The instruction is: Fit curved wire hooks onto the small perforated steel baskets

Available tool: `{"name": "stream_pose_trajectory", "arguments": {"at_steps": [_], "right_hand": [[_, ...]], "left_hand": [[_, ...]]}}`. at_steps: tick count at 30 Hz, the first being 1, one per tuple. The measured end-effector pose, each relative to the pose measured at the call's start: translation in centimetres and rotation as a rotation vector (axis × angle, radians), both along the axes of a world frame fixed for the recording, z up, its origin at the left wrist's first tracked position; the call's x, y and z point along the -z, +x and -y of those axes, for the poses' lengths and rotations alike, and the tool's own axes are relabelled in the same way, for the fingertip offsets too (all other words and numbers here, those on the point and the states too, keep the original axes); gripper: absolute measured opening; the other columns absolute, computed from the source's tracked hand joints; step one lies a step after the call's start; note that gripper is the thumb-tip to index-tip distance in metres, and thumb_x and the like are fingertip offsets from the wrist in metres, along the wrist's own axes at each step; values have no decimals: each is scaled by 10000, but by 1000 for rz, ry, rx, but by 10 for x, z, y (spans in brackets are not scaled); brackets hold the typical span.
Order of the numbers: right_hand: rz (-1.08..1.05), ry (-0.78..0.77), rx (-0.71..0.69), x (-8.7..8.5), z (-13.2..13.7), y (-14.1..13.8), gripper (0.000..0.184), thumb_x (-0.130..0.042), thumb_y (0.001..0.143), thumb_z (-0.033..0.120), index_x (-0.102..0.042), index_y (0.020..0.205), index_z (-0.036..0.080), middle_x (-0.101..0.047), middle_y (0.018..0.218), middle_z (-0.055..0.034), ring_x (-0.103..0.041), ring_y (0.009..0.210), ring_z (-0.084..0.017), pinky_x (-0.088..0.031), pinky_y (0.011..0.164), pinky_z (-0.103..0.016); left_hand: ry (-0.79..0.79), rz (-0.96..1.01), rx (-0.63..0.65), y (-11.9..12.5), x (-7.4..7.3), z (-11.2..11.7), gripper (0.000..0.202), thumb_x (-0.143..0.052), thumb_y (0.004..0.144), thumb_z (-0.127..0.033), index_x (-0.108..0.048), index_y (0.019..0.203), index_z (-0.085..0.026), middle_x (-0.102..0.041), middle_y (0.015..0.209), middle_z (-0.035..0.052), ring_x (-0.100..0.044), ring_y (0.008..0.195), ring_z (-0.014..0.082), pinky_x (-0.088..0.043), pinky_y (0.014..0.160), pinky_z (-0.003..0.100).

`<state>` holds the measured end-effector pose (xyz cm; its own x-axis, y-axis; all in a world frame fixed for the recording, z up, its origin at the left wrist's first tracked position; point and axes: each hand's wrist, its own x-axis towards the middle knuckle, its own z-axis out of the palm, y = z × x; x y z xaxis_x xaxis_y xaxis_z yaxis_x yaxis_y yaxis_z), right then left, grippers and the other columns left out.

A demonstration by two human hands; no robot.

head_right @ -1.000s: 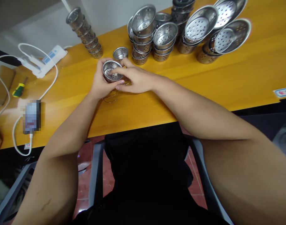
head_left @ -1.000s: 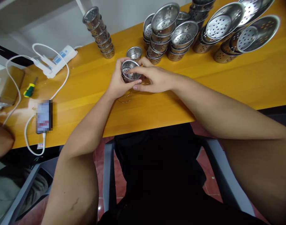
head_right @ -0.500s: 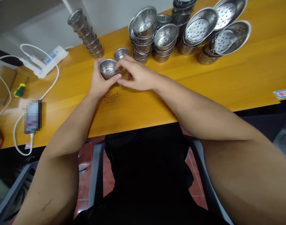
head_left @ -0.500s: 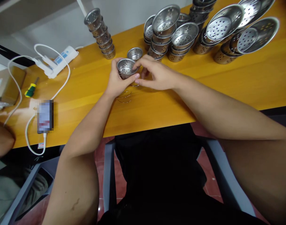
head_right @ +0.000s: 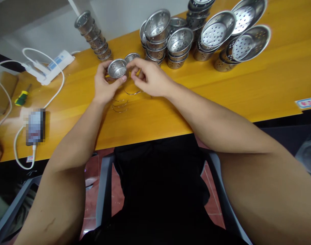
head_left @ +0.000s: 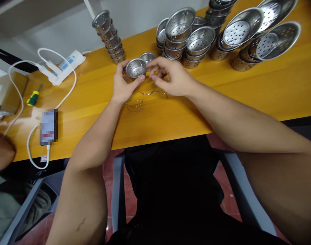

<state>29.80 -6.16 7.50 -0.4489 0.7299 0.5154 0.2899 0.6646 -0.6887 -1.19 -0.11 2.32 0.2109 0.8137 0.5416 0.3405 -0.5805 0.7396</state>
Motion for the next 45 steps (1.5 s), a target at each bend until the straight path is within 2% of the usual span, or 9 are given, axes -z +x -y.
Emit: {"name": "stream_pose_trajectory", "arguments": {"at_steps": [3,7,16,19,21,25,35,40,45], "right_hand": [[-105,-1,90,2,-7,-2,713,-734,1171,974,-801,1523,358,-913,1191,-87,-822,1000,-346,-717,870,-535],[-167,1,90,3,-14,-1,788,-658,1180,1038,-775,1491,324,-878,1043,-57,-733,954,-285,-681,899,-499],[-44,2,65,-3,-1,-6,614,-643,1230,894,-751,1521,365,-827,1098,-69,-770,917,-345,-695,870,-539],[-34,-5,65,-5,0,-5,611,-651,1220,906,-751,1495,370,-827,1088,-72,-769,931,-355,-697,882,-548],[-34,-11,66,-7,0,-3,598,-676,1206,907,-759,1458,372,-830,1084,-72,-762,921,-353,-705,888,-554],[-29,-33,61,-7,1,-3,587,-711,1193,888,-780,1443,361,-834,1069,-70,-759,915,-351,-729,917,-559],[-7,3,41,-2,-1,-1,570,-685,1253,840,-786,1491,333,-850,1087,-72,-789,914,-331,-740,912,-531],[-44,-15,26,-1,-2,-3,636,-708,1227,902,-820,1449,317,-849,1047,-65,-764,872,-307,-723,873,-519],[-44,-20,4,0,-2,-3,635,-722,1226,893,-827,1448,308,-839,1053,-68,-768,879,-308,-720,873,-514]], "left_hand": [[40,4,-10,-8,-11,-2,1131,-1073,819,-1045,-673,1673,-421,-798,1740,119,-807,1578,418,-721,1350,644],[97,-23,35,-11,-5,-21,1069,-1015,906,-1032,-606,1734,-494,-762,1808,98,-810,1561,402,-750,1292,674],[-18,-172,1,-12,14,-124,1104,-930,912,-1094,-472,1761,-557,-708,1876,-86,-621,1665,312,-562,1430,729],[-59,-130,-76,1,16,-148,1481,-1030,517,-1218,-538,1648,-398,-766,1756,-29,-637,1558,308,-527,1457,719],[-42,-87,-92,11,19,-153,1383,-1043,489,-1187,-610,1563,-430,-817,1683,-16,-670,1557,346,-506,1471,759],[17,-56,-51,23,29,-151,896,-1024,755,-1000,-682,1490,-617,-859,1652,-47,-716,1621,417,-504,1451,854],[31,-60,-88,24,58,-186,957,-1062,709,-881,-683,1554,-640,-850,1690,-64,-738,1623,450,-520,1445,863],[-36,-81,-93,34,61,-184,947,-1059,614,-855,-676,1450,-630,-867,1628,-61,-714,1605,467,-488,1434,880],[-34,-141,-86,35,55,-174,923,-1006,691,-887,-647,1496,-614,-851,1659,-53,-694,1611,451,-518,1372,842]]}}
